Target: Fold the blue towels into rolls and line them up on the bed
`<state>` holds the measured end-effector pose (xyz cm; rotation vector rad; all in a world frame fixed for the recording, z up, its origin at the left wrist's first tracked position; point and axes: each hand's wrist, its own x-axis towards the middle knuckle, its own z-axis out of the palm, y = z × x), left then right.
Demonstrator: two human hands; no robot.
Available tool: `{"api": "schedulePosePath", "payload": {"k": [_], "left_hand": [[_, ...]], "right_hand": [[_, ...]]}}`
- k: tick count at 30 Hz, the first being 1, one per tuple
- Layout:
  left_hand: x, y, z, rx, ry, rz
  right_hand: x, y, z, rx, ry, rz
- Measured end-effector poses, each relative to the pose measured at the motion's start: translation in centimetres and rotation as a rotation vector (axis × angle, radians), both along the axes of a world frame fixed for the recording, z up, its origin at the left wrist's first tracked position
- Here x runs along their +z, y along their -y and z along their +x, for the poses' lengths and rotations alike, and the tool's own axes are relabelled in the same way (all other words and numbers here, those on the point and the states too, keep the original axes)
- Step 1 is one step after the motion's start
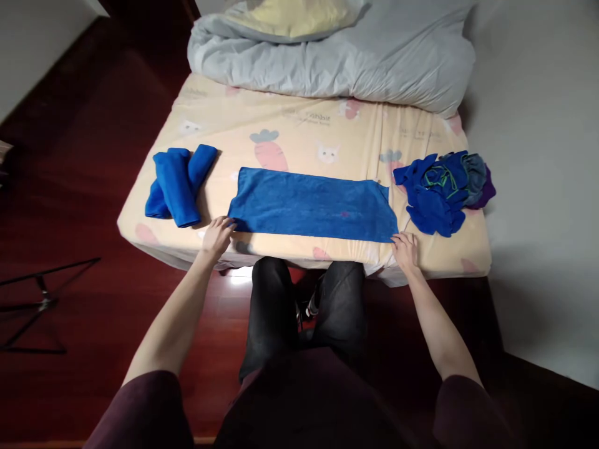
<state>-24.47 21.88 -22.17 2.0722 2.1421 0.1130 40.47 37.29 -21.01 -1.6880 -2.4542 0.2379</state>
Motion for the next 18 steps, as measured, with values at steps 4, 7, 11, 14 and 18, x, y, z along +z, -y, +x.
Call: {"api": "schedulePosePath", "payload": {"k": [4, 7, 11, 14, 18], "left_hand": [[-0.6, -0.1, -0.1, -0.089, -0.119, -0.073], [-0.9, -0.2, -0.5, -0.075, -0.168, -0.094], [-0.6, 0.3, -1.5, -0.035, -0.171, -0.072], [0.0, 1.3, -1.9, -0.034, -0.134, -0.074], [0.6, 2.6, -1.7, -0.042, -0.133, -0.126]], "right_hand": [[-0.6, 0.4, -0.4, 0.044, 0.058, -0.035], [-0.7, 0.2, -0.2, -0.02, 0.022, -0.037], [-0.2, 0.7, 0.4, -0.06, -0.011, -0.056], [0.2, 2.0, 0.7, -0.02, 0.046, -0.099], [0.5, 3.7, 0.7, 0.055, 0.112, -0.148]]}}
